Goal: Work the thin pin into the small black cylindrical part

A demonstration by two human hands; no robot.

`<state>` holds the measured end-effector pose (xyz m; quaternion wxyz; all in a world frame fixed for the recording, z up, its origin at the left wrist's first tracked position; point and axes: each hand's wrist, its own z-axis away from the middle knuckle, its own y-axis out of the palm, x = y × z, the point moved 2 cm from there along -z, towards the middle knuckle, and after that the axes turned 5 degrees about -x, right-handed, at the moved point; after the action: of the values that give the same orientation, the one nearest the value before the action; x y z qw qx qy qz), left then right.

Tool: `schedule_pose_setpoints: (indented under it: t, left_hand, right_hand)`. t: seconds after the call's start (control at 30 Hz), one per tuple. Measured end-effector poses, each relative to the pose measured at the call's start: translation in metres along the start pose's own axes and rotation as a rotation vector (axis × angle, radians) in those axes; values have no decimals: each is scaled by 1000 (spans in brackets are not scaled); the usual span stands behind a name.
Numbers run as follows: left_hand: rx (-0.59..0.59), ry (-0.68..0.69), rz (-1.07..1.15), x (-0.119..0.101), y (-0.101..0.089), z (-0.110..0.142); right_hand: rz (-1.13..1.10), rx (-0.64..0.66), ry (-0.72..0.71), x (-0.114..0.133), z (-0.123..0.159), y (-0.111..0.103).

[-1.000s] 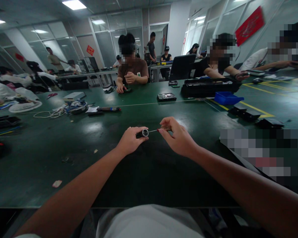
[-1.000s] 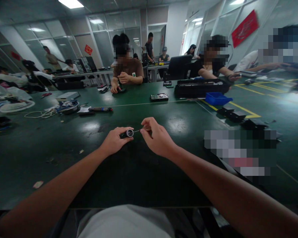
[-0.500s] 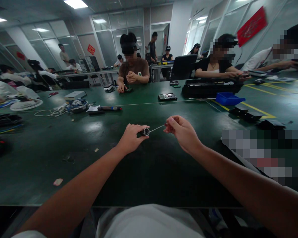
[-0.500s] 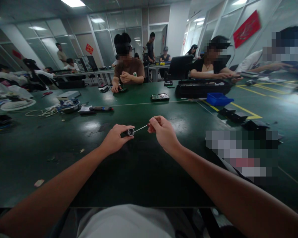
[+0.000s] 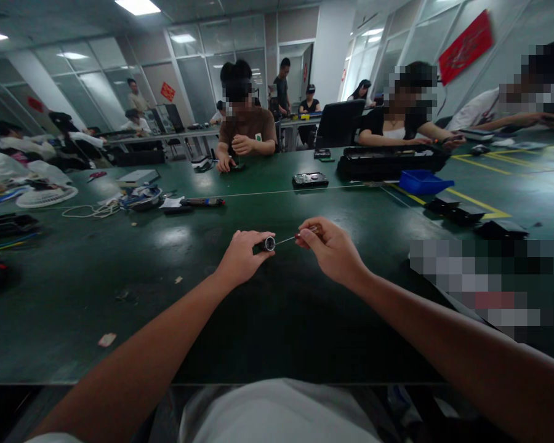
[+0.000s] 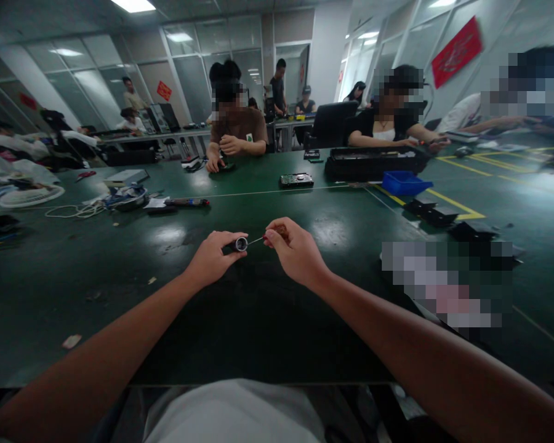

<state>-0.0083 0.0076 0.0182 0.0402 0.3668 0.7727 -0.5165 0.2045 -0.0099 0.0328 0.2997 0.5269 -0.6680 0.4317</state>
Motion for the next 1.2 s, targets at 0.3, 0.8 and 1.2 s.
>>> schedule_pose_setpoints:
  t: [0.3, 0.8, 1.2]
  left_hand:
    - [14, -29, 2, -2, 0, -1]
    - [20, -34, 26, 3, 3, 1]
    - [71, -39, 37, -1, 5, 3]
  right_hand:
    - [-42, -29, 10, -3, -3, 0]
    - [228, -9, -122, 11, 3, -6]
    - [413, 63, -185, 19, 2, -5]
